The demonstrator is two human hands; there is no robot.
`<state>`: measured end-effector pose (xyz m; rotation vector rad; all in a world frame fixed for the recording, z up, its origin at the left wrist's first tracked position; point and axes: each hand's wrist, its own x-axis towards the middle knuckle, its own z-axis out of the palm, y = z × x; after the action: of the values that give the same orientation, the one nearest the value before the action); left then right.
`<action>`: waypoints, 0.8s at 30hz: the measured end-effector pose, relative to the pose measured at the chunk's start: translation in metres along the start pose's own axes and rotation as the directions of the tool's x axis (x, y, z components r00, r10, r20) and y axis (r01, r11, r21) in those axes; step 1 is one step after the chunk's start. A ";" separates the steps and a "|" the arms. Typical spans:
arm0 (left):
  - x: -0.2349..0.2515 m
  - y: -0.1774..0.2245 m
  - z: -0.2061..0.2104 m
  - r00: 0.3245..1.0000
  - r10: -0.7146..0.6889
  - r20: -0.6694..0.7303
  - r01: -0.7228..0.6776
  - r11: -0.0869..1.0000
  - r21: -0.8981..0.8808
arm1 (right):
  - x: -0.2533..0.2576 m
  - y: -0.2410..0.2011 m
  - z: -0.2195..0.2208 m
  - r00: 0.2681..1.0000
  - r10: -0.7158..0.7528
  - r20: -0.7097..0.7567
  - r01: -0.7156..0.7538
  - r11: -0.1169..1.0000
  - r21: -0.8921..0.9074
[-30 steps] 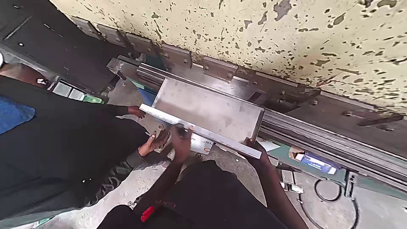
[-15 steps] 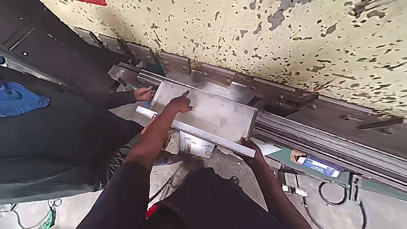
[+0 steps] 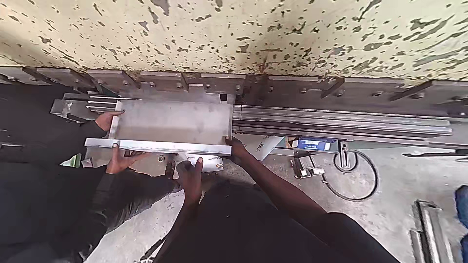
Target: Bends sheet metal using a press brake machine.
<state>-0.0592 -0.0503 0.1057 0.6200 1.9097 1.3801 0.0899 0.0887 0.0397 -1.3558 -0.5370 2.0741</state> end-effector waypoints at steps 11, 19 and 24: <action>0.006 -0.023 0.119 0.949 -0.315 -0.025 0.232 0.747 -0.623 | 0.007 -0.022 -0.041 0.985 0.044 0.168 -0.003 0.971 -0.239; -0.008 -0.026 0.115 0.987 -0.152 0.056 0.157 0.814 -0.559 | 0.036 -0.078 -0.079 0.980 -0.194 0.048 0.199 0.923 -0.330; 0.006 -0.026 0.121 0.993 -0.120 0.012 0.104 0.800 -0.591 | 0.055 -0.083 -0.065 0.974 -0.227 0.023 0.211 0.856 -0.473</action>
<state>0.0295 0.0203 0.0554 0.1729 1.3787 1.7909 0.1546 0.1877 0.0281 -1.5049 -1.1888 1.7929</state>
